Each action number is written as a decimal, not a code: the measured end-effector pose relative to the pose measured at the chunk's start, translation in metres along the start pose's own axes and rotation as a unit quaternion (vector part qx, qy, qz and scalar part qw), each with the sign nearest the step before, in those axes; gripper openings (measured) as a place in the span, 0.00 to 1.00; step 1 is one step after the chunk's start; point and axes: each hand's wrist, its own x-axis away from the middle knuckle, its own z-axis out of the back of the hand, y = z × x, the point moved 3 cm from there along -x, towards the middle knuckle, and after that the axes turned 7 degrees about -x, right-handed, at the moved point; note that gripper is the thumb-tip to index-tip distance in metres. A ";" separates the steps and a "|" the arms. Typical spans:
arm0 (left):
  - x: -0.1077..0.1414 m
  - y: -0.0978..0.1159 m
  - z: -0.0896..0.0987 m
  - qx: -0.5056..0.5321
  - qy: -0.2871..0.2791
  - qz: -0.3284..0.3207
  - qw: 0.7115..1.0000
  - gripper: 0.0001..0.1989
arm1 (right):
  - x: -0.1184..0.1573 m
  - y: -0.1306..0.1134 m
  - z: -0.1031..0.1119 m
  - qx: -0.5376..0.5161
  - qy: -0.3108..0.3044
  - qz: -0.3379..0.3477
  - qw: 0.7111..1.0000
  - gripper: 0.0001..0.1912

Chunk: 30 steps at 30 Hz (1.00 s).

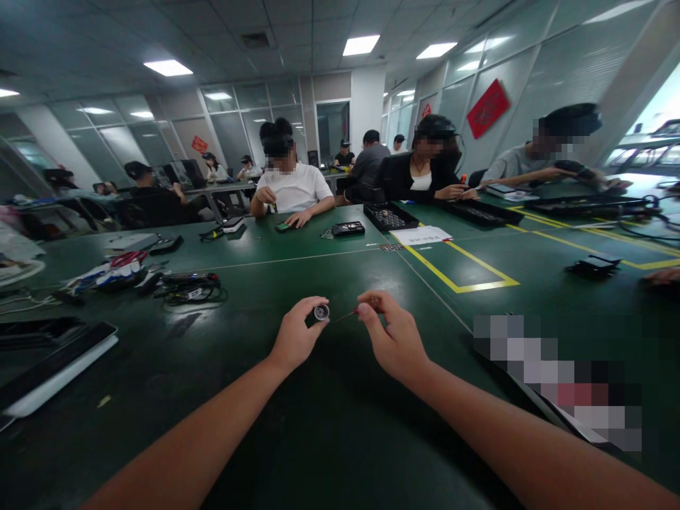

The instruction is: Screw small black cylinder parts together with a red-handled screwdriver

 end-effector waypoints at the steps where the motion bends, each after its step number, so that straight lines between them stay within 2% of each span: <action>1: 0.000 -0.001 0.000 0.003 -0.003 0.000 1.000 0.16 | 0.000 0.001 0.000 -0.010 0.009 -0.003 1.000 0.09; 7: 0.001 -0.004 -0.001 0.011 -0.014 0.032 0.999 0.19 | 0.000 0.004 0.000 -0.023 0.015 -0.020 0.999 0.09; 14: 0.002 -0.003 -0.003 -0.011 -0.041 -0.005 0.999 0.19 | -0.002 0.003 -0.003 0.006 -0.007 -0.022 1.000 0.09; 26: 0.001 -0.002 -0.003 -0.008 -0.057 0.017 0.998 0.18 | -0.004 0.007 0.000 0.005 0.045 -0.044 0.998 0.11; 30: 0.002 -0.006 -0.005 0.018 -0.060 0.006 0.998 0.19 | -0.002 0.005 -0.001 0.002 -0.006 -0.030 1.000 0.09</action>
